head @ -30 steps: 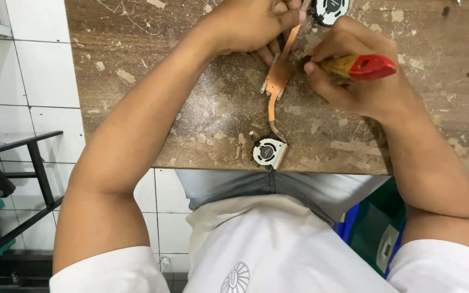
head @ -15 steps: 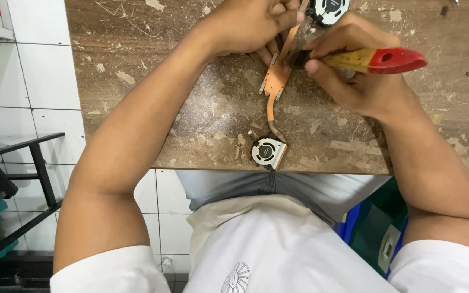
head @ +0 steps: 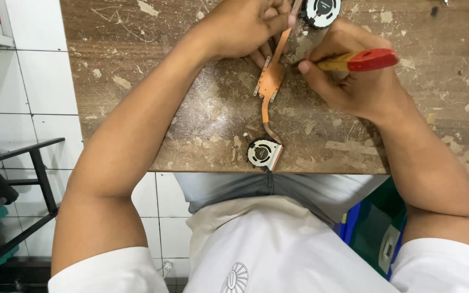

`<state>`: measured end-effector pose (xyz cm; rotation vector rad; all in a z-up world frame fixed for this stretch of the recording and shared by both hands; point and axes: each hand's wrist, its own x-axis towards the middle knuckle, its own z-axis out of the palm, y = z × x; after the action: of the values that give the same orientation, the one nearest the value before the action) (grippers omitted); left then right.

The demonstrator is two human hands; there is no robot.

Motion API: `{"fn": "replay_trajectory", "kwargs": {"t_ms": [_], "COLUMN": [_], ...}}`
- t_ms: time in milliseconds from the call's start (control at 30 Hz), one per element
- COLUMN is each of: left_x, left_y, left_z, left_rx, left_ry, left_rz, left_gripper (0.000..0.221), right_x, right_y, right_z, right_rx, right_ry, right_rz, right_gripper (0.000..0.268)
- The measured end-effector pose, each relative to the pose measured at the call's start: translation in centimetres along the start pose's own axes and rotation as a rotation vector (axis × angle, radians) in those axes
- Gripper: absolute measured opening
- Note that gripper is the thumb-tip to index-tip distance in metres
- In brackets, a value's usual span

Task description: Unscrewing and disassembling small laptop fan components on a workbench.

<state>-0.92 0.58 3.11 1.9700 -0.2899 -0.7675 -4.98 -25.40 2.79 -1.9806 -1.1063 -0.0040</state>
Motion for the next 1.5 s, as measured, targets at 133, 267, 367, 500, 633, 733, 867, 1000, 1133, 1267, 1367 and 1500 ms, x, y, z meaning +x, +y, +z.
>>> {"fn": "replay_trajectory", "kwargs": {"t_ms": [133,267,367,500,633,733,867,1000,1133,1267,1367,1500], "left_x": [-0.2,-0.1,0.3,0.1,0.2,0.4,0.4,0.5,0.3,0.2,0.6,0.5], "left_y": [0.4,0.6,-0.3,0.2,0.0,-0.2,-0.1,-0.4,0.0,0.1,-0.5,-0.4], "left_z": [-0.1,-0.1,0.1,-0.2,-0.1,0.1,0.1,0.2,0.1,-0.1,0.1,0.1], "left_rx": [-0.006,-0.014,-0.044,-0.008,-0.040,-0.067,-0.080,-0.110,-0.099,-0.085,-0.080,-0.094], "left_ry": [-0.012,-0.009,-0.007,-0.013,-0.001,0.007,0.005,0.011,0.015,0.010,0.013,0.005], "left_rz": [-0.015,-0.024,-0.002,-0.003,-0.030,0.031,0.027,0.075,0.060,0.037,0.062,0.034], "left_gripper": [0.025,0.021,0.019,0.018,0.014,0.018,0.016,0.020,0.020,0.015,0.017,0.017], "right_x": [-0.1,0.0,1.2,0.8,1.1,1.4,0.7,1.5,1.4,2.3,2.2,3.1], "right_y": [0.4,0.8,-1.2,-0.8,-1.0,-1.5,-0.6,-2.4,-1.4,-2.5,-2.5,-3.3], "right_z": [0.9,1.5,1.5,0.9,1.3,1.5,1.6,2.2,2.3,3.0,2.8,2.6], "right_rx": [0.094,0.021,0.141,0.087,0.107,0.295,0.051,0.262,0.032,0.172,0.110,0.166], "right_ry": [-0.077,-0.075,-0.154,-0.120,-0.142,-0.243,-0.106,-0.187,-0.089,-0.089,-0.069,-0.132], "right_rz": [0.017,-0.051,-0.097,-0.071,-0.119,-0.129,-0.133,-0.103,-0.198,-0.158,-0.105,-0.109], "right_gripper": [0.023,0.022,0.016,0.018,0.017,0.009,0.018,0.012,0.024,0.016,0.016,0.015]}}
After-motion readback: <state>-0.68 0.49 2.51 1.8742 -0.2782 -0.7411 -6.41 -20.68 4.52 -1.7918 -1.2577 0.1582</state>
